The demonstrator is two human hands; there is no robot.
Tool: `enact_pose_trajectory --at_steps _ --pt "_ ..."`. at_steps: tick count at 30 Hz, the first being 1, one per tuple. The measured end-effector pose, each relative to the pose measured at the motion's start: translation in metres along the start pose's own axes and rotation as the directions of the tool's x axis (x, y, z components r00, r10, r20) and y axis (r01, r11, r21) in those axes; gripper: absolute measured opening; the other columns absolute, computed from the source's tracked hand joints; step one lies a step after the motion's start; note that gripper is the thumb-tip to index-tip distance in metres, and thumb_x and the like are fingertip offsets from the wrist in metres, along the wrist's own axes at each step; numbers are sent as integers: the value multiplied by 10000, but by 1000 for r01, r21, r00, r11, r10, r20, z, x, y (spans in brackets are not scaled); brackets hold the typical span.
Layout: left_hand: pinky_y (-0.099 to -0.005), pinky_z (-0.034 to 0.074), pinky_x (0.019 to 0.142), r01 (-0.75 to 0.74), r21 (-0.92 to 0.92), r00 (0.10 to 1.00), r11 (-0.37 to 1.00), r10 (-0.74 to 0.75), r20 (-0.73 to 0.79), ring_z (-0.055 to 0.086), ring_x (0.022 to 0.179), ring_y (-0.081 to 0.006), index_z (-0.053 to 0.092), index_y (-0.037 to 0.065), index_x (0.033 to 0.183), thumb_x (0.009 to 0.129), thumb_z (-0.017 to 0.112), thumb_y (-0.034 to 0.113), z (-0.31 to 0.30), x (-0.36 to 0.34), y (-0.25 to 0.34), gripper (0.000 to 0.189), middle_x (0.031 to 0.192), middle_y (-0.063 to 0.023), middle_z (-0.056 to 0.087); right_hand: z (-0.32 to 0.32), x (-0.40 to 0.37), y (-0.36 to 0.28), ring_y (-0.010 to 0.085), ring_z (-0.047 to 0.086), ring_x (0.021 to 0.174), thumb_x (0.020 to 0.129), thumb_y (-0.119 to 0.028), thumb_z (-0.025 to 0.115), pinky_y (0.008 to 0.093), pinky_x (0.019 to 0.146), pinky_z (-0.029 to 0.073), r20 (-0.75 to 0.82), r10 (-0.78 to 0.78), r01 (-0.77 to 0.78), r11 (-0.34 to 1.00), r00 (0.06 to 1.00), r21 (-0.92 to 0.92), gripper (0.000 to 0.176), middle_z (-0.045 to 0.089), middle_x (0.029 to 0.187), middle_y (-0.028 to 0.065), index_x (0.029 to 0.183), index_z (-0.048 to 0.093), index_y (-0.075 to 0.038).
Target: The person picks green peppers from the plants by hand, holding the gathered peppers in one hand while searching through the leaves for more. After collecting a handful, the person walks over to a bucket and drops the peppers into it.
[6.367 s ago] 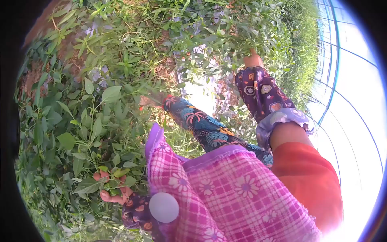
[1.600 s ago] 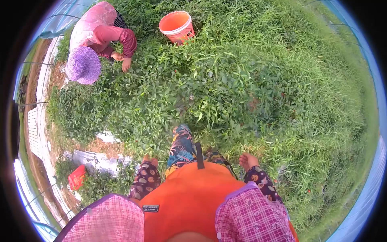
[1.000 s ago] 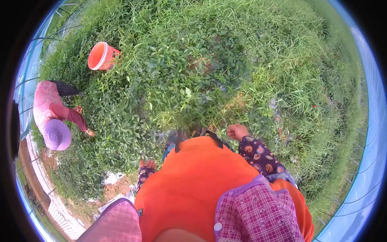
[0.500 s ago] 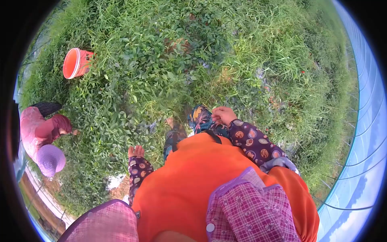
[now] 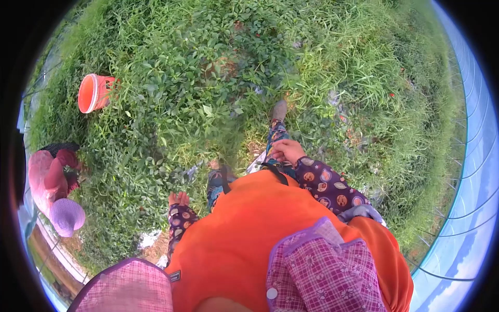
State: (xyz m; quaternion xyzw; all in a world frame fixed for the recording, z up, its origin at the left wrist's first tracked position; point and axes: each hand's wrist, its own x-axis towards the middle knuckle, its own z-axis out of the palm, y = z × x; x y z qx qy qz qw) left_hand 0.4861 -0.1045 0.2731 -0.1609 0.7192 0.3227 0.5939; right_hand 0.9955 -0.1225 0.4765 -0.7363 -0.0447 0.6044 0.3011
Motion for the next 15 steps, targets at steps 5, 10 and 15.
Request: enact_pose_trajectory --at_steps 5,10,15 --pt "-419 534 728 -70 -66 997 995 71 12 615 953 -296 256 161 1407 838 619 468 78 -20 -33 741 1141 -116 563 -59 64 -34 145 638 703 913 -172 544 269 614 527 84 4 -6 1000 996 16 220 651 865 77 1038 627 -11" --pt "-430 511 741 -6 72 1000 997 6 7 575 990 -290 345 137 1359 861 587 476 188 -66 -100 649 1171 -106 503 -159 123 -96 161 628 738 918 -169 545 281 639 519 127 6 -23 991 992 135 214 637 869 79 1050 605 -12" --pt "-431 486 755 -14 205 982 979 -24 186 558 991 -307 383 74 1341 865 589 429 341 -124 -153 629 1160 -140 530 -275 171 -161 154 621 738 900 -187 574 282 642 515 8 -9 8 992 1000 126 238 639 874 67 1065 603 -17"
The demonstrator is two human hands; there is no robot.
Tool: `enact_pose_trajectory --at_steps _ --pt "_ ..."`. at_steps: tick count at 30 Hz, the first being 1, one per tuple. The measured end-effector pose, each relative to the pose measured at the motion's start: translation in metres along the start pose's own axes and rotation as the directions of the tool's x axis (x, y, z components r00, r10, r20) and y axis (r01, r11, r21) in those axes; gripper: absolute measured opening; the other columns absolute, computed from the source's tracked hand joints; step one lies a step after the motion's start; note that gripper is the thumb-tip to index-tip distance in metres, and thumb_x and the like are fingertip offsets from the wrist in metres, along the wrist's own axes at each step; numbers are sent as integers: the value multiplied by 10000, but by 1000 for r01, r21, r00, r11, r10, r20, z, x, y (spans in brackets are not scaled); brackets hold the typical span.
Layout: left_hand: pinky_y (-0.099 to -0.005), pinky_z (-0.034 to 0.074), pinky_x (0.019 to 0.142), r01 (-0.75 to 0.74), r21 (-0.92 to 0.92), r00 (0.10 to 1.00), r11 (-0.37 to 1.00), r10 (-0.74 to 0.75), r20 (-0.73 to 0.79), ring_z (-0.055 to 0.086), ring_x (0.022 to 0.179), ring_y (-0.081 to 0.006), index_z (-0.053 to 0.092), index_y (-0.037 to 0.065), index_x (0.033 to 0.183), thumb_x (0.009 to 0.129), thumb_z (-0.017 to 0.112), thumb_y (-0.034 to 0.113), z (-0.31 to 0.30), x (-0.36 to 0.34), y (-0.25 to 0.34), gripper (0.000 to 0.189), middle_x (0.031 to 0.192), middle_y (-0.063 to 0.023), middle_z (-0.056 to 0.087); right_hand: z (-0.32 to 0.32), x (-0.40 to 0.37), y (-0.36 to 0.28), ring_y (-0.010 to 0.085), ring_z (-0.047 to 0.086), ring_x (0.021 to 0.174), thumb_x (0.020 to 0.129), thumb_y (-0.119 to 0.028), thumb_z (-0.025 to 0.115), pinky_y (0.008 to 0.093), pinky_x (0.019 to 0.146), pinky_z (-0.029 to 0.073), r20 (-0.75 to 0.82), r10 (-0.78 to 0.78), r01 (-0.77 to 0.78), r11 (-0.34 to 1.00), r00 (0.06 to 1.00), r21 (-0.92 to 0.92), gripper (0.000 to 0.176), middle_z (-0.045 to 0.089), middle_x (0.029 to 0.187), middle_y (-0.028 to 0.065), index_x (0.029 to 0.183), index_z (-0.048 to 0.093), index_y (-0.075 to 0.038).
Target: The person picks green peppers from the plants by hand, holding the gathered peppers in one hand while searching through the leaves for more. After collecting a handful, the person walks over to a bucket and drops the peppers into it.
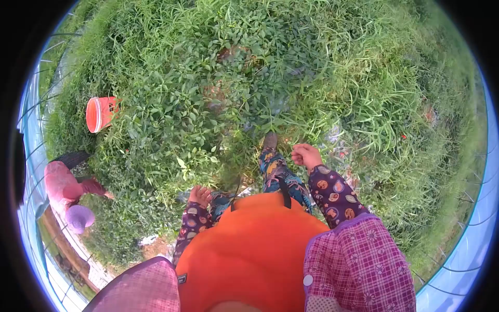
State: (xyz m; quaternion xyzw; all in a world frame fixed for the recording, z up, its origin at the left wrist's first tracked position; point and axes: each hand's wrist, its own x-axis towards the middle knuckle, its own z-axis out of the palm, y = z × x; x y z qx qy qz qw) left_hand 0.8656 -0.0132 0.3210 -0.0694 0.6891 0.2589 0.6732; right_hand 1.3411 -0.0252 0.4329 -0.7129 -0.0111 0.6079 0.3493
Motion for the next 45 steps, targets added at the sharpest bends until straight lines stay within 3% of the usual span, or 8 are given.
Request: enact_pose_trajectory --at_steps 6,10,17,25,26,28,39,45 --pt "-416 516 750 -116 -6 932 993 111 345 590 968 -284 438 72 1305 873 596 404 138 -42 10 567 1085 -131 566 -39 28 -53 157 621 742 891 -176 581 284 668 518 9 -12 12 1000 1000 -20 237 637 869 61 1066 605 -18" --pt "-409 517 752 -104 20 923 994 89 374 597 933 -270 446 42 1291 867 610 404 178 -62 20 581 1059 -135 581 -12 34 -58 143 627 716 895 -172 591 265 628 519 60 76 -74 996 995 -40 225 653 872 69 1059 614 -20" --pt "-409 511 762 -127 -69 920 990 143 365 594 942 -275 466 42 1269 869 614 383 213 -70 39 546 1077 -151 585 27 46 -57 159 633 761 906 -146 565 285 651 522 241 190 -159 977 952 -142 203 645 880 77 1058 610 -19" --pt "-412 491 779 13 -28 940 1000 -3 341 586 974 -293 440 41 1284 882 588 384 226 -21 42 548 1105 -152 568 60 77 -87 155 633 749 902 -154 573 276 640 522 175 215 -190 971 961 -148 221 643 872 77 1063 604 -6" --pt "-387 521 713 19 -64 944 998 3 329 626 898 -255 493 68 1241 904 566 341 226 -14 43 440 1019 -94 618 63 83 -88 155 633 746 902 -155 573 277 640 522 170 214 -185 968 962 -168 226 643 871 76 1070 602 -5" --pt "-386 521 711 36 -87 943 996 -5 332 626 897 -255 494 68 1241 902 570 344 227 -4 51 444 1023 -94 616 78 95 -96 156 632 743 903 -155 573 279 640 522 169 208 -174 965 964 -196 232 643 871 75 1077 600 -4" --pt "-393 495 769 102 -142 954 985 -56 293 598 940 -254 464 48 1274 887 586 375 212 44 128 521 1069 -116 592 235 139 -140 132 632 750 911 -131 565 252 659 515 238 273 -200 936 932 -289 219 655 898 67 1091 602 -12" --pt "-381 506 711 60 -213 978 975 -14 209 614 875 -244 478 55 1266 886 576 365 222 97 119 500 1009 -106 615 276 191 -125 121 628 757 905 -129 585 245 666 505 429 286 -143 931 857 -336 204 656 904 71 1074 603 -16"
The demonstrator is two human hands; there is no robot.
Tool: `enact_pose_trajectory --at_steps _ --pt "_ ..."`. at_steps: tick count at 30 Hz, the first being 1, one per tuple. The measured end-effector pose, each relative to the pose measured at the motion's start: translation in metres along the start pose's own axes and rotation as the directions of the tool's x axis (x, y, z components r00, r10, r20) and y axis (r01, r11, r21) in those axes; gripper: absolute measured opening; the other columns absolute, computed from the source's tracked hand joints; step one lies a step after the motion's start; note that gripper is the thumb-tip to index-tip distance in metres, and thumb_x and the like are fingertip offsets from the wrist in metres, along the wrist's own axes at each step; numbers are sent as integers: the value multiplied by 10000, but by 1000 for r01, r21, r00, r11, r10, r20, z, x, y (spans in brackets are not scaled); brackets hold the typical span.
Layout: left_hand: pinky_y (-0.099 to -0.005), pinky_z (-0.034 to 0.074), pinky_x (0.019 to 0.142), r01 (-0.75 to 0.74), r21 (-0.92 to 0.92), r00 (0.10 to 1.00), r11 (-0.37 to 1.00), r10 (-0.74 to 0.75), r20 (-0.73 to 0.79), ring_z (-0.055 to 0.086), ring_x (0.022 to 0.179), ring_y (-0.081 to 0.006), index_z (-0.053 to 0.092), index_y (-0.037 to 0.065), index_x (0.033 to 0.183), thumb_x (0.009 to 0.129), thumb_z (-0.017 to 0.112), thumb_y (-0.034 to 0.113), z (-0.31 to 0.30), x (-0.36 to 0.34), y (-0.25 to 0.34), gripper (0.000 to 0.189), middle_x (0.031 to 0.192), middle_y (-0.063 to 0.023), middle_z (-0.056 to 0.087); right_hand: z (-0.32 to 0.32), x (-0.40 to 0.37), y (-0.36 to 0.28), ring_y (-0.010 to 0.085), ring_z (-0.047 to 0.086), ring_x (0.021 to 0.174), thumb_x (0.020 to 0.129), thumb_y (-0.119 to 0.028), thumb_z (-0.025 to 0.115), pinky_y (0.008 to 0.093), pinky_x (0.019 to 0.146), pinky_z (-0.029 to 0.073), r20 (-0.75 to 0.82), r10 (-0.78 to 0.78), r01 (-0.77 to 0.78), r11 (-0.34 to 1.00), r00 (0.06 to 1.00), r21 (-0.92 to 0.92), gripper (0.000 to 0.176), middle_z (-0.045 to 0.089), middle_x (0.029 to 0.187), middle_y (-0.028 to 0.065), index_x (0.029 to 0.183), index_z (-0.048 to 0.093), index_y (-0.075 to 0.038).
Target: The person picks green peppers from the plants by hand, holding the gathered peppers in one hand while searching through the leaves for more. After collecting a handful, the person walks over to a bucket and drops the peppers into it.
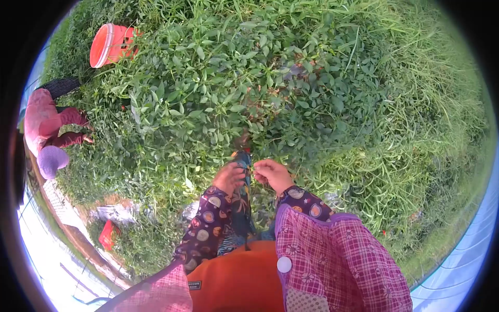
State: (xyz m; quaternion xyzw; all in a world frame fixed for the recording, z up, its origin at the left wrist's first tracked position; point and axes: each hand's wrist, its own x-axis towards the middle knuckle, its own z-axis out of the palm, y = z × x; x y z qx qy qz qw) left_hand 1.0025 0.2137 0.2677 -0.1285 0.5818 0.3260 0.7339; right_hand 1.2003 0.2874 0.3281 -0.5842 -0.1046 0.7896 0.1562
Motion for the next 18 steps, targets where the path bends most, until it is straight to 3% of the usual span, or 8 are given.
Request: enact_pose_trajectory --at_steps 2,6,8,10,14,16,17,18 --pt "-376 501 710 -45 4 998 999 45 -39 613 878 -248 484 52 1261 885 569 381 4 25 -11 507 1011 -115 612 -10 30 2 114 619 752 900 -117 591 244 664 500 31 6 -6 1000 999 -21 199 652 892 68 1066 601 -8" --pt "-407 510 753 2 -126 998 992 -10 -63 613 891 -270 487 36 1244 882 571 320 12 94 -59 468 1014 -144 610 -29 64 14 109 604 761 892 -97 599 249 678 497 51 3 3 995 999 -102 201 640 879 56 1065 596 6" --pt "-396 512 769 -48 -199 998 979 55 30 606 891 -244 505 18 1208 887 558 260 27 116 -82 406 1012 -141 604 -45 76 17 131 625 817 904 -107 565 257 697 498 106 -60 79 980 993 -183 220 647 929 70 1087 592 11" --pt "-349 521 716 -180 -240 981 954 192 25 611 840 -213 522 11 1187 889 558 233 46 141 -102 373 979 -122 611 -65 86 28 129 626 832 906 -82 562 256 726 499 117 -40 61 980 992 -188 208 643 941 73 1087 583 19" --pt "-302 520 634 -72 -356 978 932 135 157 613 762 -170 548 24 1159 894 564 229 51 188 -148 336 915 -76 623 -90 101 40 96 590 814 894 -53 582 235 719 489 1 -152 145 943 988 -299 169 615 920 38 1050 590 12" --pt "-286 510 572 175 -132 984 976 -171 38 609 705 -146 572 39 1124 894 579 249 61 196 -152 312 848 -36 620 -97 112 40 89 581 838 893 -48 579 226 729 479 -13 -251 236 926 968 -295 157 616 917 40 1037 595 12" --pt "-277 509 568 252 -16 967 968 -251 37 608 704 -129 583 54 1102 894 584 262 69 202 -145 294 842 -23 621 -107 126 45 90 578 840 881 -38 578 237 741 475 47 -406 374 783 913 -497 165 617 921 48 1039 601 4" --pt "-284 515 573 187 -39 982 982 -188 -25 611 706 -144 575 46 1104 894 586 268 74 198 -144 306 843 -37 622 -103 137 40 96 579 839 858 -25 585 249 748 474 62 -455 419 747 888 -517 196 617 925 47 1052 604 -7"
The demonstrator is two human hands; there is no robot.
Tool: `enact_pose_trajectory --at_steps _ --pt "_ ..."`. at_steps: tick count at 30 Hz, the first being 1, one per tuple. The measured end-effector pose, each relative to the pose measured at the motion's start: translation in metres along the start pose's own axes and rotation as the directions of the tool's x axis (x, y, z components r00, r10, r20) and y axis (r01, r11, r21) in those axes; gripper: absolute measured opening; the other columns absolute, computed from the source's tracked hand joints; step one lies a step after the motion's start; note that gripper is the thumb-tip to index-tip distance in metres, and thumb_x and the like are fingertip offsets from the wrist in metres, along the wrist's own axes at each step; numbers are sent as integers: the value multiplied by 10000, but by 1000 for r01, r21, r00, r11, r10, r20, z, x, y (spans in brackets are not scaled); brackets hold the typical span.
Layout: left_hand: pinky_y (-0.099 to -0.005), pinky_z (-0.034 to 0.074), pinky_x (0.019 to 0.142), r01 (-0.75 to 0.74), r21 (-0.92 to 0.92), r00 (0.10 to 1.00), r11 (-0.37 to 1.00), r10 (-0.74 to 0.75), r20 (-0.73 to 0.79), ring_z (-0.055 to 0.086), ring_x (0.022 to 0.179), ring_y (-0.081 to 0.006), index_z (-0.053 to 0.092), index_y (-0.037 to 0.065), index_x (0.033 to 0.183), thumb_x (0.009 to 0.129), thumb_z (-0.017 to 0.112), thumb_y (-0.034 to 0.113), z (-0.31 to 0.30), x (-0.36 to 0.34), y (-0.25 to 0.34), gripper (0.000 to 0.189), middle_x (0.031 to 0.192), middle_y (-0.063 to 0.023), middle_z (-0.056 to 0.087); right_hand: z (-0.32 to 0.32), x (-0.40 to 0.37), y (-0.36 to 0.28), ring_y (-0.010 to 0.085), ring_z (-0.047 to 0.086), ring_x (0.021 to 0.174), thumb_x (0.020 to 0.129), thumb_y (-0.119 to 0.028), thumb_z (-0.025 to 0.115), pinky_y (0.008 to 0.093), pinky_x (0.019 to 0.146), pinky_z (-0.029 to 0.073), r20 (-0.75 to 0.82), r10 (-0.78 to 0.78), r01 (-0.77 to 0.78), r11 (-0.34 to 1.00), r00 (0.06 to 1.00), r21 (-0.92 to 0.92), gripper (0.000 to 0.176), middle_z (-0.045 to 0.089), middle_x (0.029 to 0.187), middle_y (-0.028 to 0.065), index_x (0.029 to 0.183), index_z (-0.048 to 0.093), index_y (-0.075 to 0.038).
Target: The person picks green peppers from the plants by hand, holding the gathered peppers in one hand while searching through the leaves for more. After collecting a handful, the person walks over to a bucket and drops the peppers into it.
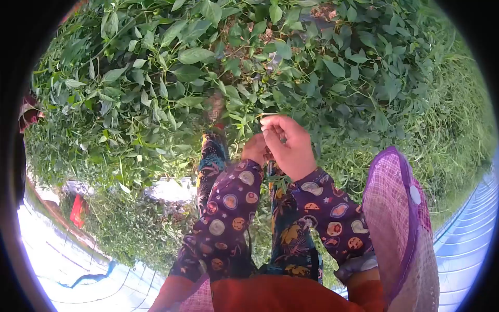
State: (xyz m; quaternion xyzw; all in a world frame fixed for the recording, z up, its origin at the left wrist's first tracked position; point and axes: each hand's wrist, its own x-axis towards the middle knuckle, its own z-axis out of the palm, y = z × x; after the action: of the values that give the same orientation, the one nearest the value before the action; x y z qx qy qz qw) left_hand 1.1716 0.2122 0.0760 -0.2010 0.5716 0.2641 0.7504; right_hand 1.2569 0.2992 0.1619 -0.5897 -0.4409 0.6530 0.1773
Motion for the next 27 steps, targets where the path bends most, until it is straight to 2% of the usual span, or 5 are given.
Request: enact_pose_trajectory --at_steps 6,12,16,18,27 --pt "-312 523 561 -129 -126 990 984 136 44 616 707 -187 556 28 1107 903 580 224 -9 9 -18 284 865 -88 618 11 105 9 210 614 936 811 -47 631 302 769 494 63 -508 452 696 859 -557 250 602 1005 98 1059 603 -58" --pt "-325 532 555 -104 -102 994 989 102 -31 638 714 -218 567 23 1088 910 545 153 -15 10 -26 222 874 -108 639 -6 139 66 268 340 1342 868 -225 561 407 1119 274 166 180 149 105 970 -983 526 358 1455 106 1373 416 -220" --pt "-362 512 619 -113 -30 994 993 113 -11 620 769 -227 558 26 1076 903 507 154 -20 4 -25 221 893 -99 607 -40 113 160 313 359 1325 914 -324 520 392 1120 257 -21 249 -127 419 968 -899 469 382 1441 134 1355 458 -180" --pt "-369 517 623 -125 -32 992 992 125 4 622 773 -234 558 20 1076 903 520 157 -26 5 -29 224 896 -103 606 -60 92 119 299 471 1223 922 -285 524 387 1005 389 287 507 278 96 813 -956 418 386 1431 156 1297 511 -102" --pt "-363 510 646 -98 38 995 994 98 13 617 784 -237 548 5 1094 907 538 190 -20 3 -29 263 911 -106 599 -168 63 231 233 461 1188 919 -241 532 330 1007 331 1 217 -138 625 976 -768 481 376 1435 130 1351 420 -63"
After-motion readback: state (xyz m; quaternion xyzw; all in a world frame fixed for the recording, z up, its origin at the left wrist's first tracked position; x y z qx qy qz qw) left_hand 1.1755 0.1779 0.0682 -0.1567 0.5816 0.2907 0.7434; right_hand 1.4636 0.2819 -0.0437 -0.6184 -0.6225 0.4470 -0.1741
